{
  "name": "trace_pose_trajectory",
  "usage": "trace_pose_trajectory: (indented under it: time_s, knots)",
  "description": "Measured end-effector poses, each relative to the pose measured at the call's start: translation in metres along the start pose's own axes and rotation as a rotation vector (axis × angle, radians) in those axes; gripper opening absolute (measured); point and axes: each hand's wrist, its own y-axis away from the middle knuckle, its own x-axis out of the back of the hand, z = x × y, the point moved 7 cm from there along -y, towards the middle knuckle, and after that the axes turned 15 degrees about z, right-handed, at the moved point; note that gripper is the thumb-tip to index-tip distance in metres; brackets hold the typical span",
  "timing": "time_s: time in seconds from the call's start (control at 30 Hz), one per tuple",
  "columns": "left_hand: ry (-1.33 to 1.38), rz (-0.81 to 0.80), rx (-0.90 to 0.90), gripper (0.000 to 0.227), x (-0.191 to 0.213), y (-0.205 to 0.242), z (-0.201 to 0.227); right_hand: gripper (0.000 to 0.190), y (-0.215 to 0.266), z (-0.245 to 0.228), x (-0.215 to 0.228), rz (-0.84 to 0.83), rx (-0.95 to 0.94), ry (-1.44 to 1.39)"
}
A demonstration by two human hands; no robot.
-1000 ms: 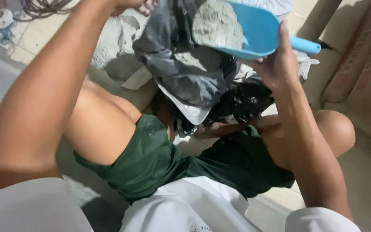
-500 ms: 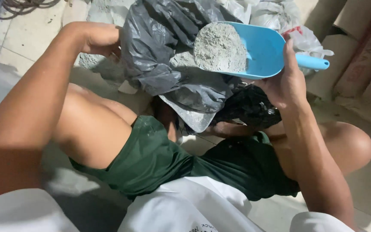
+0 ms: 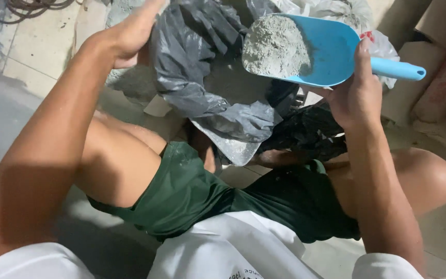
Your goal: A person sitting on the floor uses a blue plastic scoop to transfer grey cement powder from a pile into a black plastic bag.
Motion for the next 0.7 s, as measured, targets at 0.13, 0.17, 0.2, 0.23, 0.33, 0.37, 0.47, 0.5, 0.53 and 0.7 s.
trace_pose_trajectory:
  time_s: [0.13, 0.17, 0.2, 0.23, 0.33, 0.37, 0.47, 0.5, 0.53, 0.7]
  knots:
    - [0.086, -0.022, 0.019, 0.044, -0.015, -0.009, 0.012, 0.079, -0.013, 0.004, 0.008, 0.054, -0.061, -0.113]
    - [0.084, -0.027, 0.025, 0.044, -0.016, -0.012, 0.008, 0.079, -0.008, 0.002, 0.003, 0.058, -0.067, -0.113]
    - [0.115, -0.022, -0.107, 0.033, -0.016, -0.015, 0.014, 0.077, -0.004, -0.002, -0.001, 0.048, -0.05, -0.082]
    - [0.145, -0.016, -0.242, 0.026, -0.015, -0.017, 0.021, 0.076, 0.0, -0.006, -0.007, 0.037, -0.03, -0.053]
    - [0.246, 0.085, -0.505, 0.055, -0.001, -0.021, 0.032, 0.059, -0.009, 0.004, 0.002, 0.026, -0.032, -0.004]
    - [0.245, 0.079, -0.506, 0.055, -0.002, -0.01, 0.043, 0.059, -0.011, 0.007, 0.004, 0.031, -0.031, -0.005]
    - [0.528, 0.142, -0.298, 0.029, 0.002, 0.006, 0.054, 0.051, -0.014, 0.014, 0.005, 0.067, 0.022, 0.068]
    - [0.501, 0.125, -0.433, 0.034, 0.001, 0.01, 0.061, 0.056, -0.015, 0.017, 0.002, 0.042, 0.042, 0.107]
    - [0.473, 0.108, -0.567, 0.041, -0.002, 0.016, 0.068, 0.063, -0.015, 0.02, -0.001, 0.016, 0.061, 0.145]
    - [0.455, 0.075, -0.742, 0.031, -0.013, 0.033, 0.093, 0.057, -0.005, 0.017, -0.023, -0.15, 0.239, 0.368]
